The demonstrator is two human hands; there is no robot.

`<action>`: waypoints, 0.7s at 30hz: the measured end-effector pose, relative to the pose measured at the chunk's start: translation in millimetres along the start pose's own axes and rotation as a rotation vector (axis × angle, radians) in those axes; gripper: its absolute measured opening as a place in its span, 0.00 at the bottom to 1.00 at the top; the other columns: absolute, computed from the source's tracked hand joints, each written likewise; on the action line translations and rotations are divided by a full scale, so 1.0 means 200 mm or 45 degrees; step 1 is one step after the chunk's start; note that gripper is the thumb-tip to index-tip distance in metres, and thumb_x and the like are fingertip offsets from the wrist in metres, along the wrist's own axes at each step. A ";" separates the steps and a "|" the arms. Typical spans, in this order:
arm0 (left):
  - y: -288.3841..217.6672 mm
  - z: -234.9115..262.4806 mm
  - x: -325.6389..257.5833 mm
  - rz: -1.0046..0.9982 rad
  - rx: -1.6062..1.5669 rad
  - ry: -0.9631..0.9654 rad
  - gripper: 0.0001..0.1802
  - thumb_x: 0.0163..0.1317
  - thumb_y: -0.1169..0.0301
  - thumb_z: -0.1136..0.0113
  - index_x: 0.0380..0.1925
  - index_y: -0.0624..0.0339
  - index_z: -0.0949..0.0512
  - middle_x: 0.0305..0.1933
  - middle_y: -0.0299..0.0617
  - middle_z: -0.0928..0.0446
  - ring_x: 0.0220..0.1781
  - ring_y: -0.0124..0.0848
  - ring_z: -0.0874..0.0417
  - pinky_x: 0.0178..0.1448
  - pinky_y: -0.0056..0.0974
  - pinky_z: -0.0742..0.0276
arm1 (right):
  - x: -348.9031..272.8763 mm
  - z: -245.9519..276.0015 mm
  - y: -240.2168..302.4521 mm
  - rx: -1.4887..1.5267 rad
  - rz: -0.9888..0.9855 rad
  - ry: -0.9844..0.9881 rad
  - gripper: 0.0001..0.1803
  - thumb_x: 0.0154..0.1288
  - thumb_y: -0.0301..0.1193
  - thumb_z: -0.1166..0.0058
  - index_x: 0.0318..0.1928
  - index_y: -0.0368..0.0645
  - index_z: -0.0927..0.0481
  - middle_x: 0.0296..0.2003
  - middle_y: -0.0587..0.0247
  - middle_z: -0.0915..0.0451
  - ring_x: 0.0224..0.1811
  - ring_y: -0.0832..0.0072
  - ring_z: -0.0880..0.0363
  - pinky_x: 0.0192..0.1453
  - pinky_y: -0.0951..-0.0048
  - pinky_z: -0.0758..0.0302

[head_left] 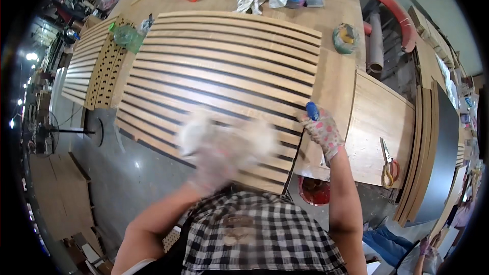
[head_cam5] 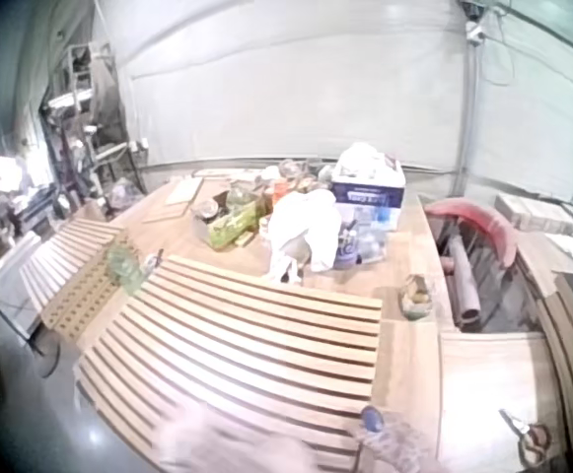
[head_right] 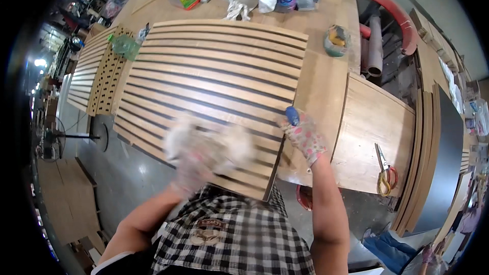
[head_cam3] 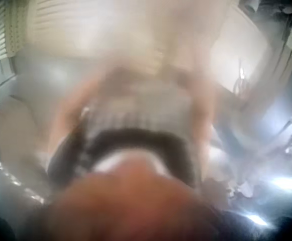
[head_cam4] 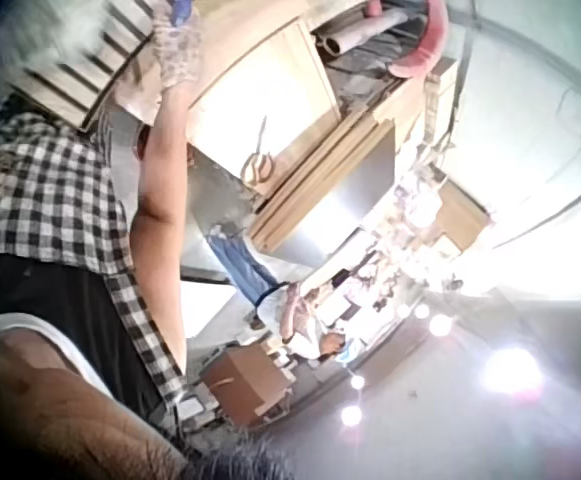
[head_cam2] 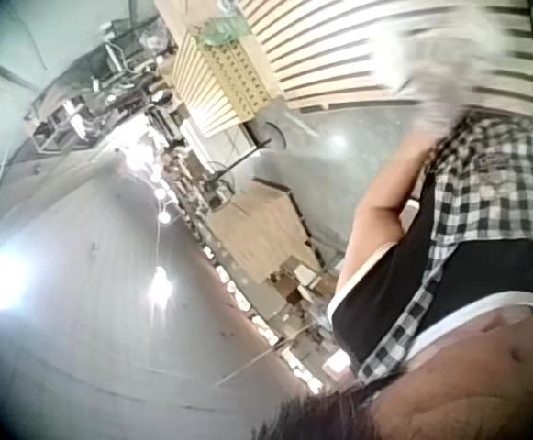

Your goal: The person wipes down slatted wooden panels and black furniture boards with a cloth, then applies a substance from a container using a brush to the surfaces.

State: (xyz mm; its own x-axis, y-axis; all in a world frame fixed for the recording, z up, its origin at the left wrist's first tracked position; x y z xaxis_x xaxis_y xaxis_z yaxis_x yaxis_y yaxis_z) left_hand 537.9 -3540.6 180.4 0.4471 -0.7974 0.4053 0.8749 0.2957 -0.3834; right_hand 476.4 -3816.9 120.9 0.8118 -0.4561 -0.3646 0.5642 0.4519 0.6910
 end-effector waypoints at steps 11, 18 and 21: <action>-0.31 -0.22 0.18 -0.429 -0.173 0.237 0.14 0.52 0.63 0.41 0.41 0.44 0.20 0.41 0.37 0.22 0.44 0.35 0.21 0.51 0.51 0.29 | -0.02 0.03 0.11 0.008 -0.010 0.113 0.25 0.57 0.51 0.41 0.42 0.40 0.21 0.33 0.49 0.18 0.37 0.56 0.19 0.41 0.61 0.25; 0.43 0.12 0.16 -0.021 0.302 0.055 0.13 0.52 0.53 0.35 0.32 0.45 0.19 0.32 0.34 0.23 0.33 0.31 0.22 0.33 0.41 0.29 | -0.04 -0.01 0.09 0.239 -0.083 0.062 0.22 0.57 0.49 0.39 0.36 0.42 0.22 0.21 0.66 0.27 0.22 0.74 0.27 0.28 0.68 0.29; 0.90 0.32 -0.04 0.183 0.487 -0.030 0.13 0.45 0.69 0.34 0.35 0.53 0.18 0.41 0.42 0.20 0.45 0.43 0.21 0.49 0.46 0.23 | -0.06 0.01 0.11 0.314 -0.113 -0.028 0.19 0.57 0.47 0.39 0.34 0.43 0.22 0.19 0.70 0.27 0.19 0.77 0.29 0.25 0.71 0.31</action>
State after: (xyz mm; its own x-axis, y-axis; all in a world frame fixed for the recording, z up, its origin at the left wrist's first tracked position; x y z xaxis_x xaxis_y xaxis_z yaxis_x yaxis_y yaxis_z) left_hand 703.8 -3446.7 161.3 0.5700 -0.7229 0.3905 0.8074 0.5808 -0.1033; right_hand 479.1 -3803.7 140.7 0.7559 -0.5033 -0.4187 0.5769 0.2098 0.7894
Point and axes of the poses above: each hand's wrist, its own x-axis towards the middle knuckle, its own z-axis out of the back of the hand, y = z × x, the point moved 1 cm from there along x, towards the middle knuckle
